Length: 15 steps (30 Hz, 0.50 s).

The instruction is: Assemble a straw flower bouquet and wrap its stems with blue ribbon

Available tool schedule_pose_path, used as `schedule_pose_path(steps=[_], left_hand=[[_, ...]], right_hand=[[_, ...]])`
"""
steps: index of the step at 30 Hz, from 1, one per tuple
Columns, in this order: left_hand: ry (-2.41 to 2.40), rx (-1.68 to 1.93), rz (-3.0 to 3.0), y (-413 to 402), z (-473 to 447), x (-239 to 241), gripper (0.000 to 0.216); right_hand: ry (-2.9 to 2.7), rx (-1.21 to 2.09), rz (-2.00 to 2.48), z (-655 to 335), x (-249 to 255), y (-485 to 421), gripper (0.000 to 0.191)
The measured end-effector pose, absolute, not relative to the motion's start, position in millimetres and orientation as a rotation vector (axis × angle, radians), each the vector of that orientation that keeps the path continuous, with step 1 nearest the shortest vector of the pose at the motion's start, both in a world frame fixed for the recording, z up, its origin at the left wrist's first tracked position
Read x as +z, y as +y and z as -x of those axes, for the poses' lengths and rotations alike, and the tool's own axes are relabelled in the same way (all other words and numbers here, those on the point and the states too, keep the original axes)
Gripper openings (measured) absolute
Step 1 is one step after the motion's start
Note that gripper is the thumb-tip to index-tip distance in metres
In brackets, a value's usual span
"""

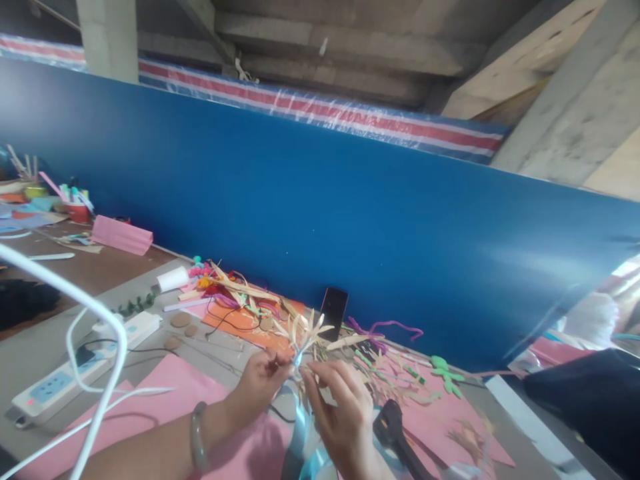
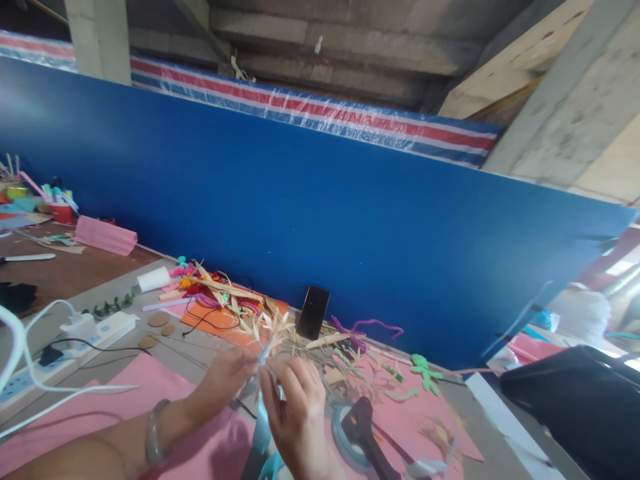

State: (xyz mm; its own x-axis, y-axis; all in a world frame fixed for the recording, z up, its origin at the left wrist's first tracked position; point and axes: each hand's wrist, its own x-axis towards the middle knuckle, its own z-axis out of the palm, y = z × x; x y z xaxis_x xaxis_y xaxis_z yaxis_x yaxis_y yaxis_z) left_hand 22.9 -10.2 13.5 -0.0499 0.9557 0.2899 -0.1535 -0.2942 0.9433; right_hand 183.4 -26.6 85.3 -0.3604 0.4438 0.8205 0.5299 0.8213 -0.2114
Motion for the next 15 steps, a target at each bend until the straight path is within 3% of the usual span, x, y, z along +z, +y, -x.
schedule_pose_path(steps=[6, 15], left_hand=[[0.961, 1.495, -1.529, -21, -27, 9, 0.031], [1.049, 1.49, -1.684, -22, -29, 4, 0.025]], right_hand=[[-2.018, -0.41, 0.786, -178, 81, -28, 0.007], [-1.928, -0.628, 0.88, -176, 86, -29, 0.018]])
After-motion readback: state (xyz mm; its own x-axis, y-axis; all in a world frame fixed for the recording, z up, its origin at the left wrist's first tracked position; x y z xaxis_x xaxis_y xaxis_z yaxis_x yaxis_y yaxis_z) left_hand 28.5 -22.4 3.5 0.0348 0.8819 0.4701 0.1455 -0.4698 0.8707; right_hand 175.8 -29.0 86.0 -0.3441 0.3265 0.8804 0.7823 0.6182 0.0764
